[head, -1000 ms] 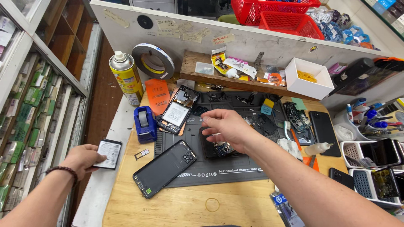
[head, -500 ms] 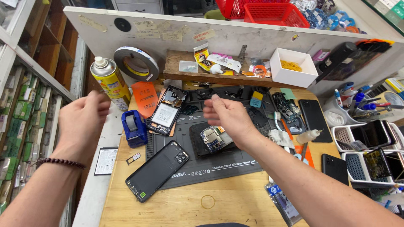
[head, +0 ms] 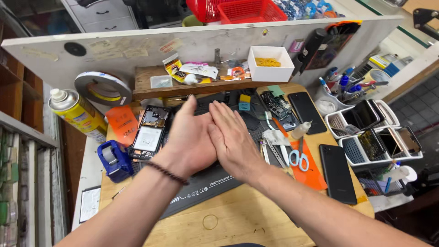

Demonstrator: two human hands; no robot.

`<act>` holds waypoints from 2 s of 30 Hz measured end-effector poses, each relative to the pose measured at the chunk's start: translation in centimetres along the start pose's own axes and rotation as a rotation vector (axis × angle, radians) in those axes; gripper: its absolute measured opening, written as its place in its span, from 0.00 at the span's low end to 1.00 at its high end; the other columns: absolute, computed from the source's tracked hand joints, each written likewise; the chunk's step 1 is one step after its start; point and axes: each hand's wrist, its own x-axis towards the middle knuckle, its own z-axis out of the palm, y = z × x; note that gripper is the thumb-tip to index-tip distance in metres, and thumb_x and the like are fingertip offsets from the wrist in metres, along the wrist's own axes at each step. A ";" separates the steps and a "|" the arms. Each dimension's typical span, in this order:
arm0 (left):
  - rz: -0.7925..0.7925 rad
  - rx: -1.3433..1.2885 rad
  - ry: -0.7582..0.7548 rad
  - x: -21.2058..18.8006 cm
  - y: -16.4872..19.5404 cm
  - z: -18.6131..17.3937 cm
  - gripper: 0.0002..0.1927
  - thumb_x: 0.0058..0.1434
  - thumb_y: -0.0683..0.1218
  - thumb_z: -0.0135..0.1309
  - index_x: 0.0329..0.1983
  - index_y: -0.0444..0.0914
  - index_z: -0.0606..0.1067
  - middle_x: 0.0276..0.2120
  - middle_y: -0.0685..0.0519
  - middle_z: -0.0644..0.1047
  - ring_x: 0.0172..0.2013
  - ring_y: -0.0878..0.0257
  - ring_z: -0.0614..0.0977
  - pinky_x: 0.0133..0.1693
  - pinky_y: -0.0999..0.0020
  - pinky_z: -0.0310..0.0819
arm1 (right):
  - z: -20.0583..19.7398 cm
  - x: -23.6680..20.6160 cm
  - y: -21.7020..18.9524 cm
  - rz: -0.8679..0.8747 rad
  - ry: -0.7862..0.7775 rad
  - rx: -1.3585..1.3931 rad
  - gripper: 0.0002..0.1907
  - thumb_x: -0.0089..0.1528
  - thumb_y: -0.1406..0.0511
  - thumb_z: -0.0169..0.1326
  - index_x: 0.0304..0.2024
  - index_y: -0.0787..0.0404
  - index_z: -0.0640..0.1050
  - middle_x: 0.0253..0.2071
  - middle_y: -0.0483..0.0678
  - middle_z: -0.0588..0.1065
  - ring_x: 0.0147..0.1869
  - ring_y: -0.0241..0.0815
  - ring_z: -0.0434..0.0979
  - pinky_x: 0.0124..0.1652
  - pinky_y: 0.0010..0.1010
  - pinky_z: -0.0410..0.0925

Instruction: The person removes the old battery from a disassembled smartphone, cleans the interior with a cotton swab, and installs a new battery. They then spray a cleaning agent into the phone's seams and wipe the edges with a swab.

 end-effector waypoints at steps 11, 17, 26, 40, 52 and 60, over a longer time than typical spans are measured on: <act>0.101 0.327 0.106 5.1 -8.7 3.2 0.33 0.63 0.71 0.36 0.53 0.44 0.73 0.47 0.53 0.78 0.51 0.63 0.77 0.53 0.64 0.70 | -4.4 -0.3 -0.2 0.964 0.291 0.792 0.36 0.65 0.47 0.38 0.67 0.61 0.70 0.67 0.48 0.73 0.70 0.40 0.69 0.64 0.31 0.60; 0.034 0.328 0.120 5.1 -9.7 2.9 0.35 0.68 0.71 0.37 0.57 0.38 0.70 0.47 0.49 0.74 0.48 0.60 0.75 0.52 0.59 0.71 | -3.7 -2.5 1.8 0.811 0.225 0.810 0.39 0.68 0.44 0.38 0.69 0.65 0.69 0.68 0.50 0.72 0.73 0.41 0.67 0.67 0.31 0.57; -0.015 1.142 0.127 1.0 -9.0 -1.8 0.20 0.62 0.49 0.54 0.51 0.32 0.79 0.40 0.54 0.81 0.41 0.68 0.79 0.44 0.73 0.74 | -3.1 -6.6 9.3 0.733 0.126 0.556 0.22 0.63 0.60 0.55 0.54 0.67 0.78 0.43 0.49 0.82 0.42 0.34 0.82 0.41 0.26 0.73; -0.025 1.215 0.551 -2.1 -1.4 -6.1 0.20 0.59 0.36 0.56 0.56 0.35 0.78 0.34 0.51 0.83 0.31 0.66 0.82 0.34 0.73 0.76 | -3.7 -5.9 11.8 0.921 -0.213 0.410 0.11 0.64 0.66 0.50 0.45 0.59 0.80 0.36 0.45 0.81 0.36 0.36 0.82 0.32 0.29 0.74; -0.047 1.286 0.378 1.9 -2.6 -4.7 0.19 0.63 0.38 0.49 0.57 0.35 0.76 0.39 0.48 0.83 0.34 0.63 0.83 0.37 0.71 0.80 | -8.0 -6.9 7.4 0.997 -0.841 -0.598 0.27 0.50 0.53 0.71 0.50 0.52 0.81 0.51 0.45 0.81 0.57 0.43 0.80 0.54 0.36 0.73; -0.073 1.318 0.362 2.0 -2.0 -4.2 0.18 0.62 0.38 0.50 0.56 0.34 0.77 0.39 0.48 0.83 0.36 0.63 0.83 0.38 0.71 0.79 | -6.1 -7.9 6.0 1.111 -0.924 -0.657 0.45 0.45 0.54 0.75 0.61 0.56 0.67 0.52 0.47 0.80 0.58 0.47 0.81 0.52 0.38 0.77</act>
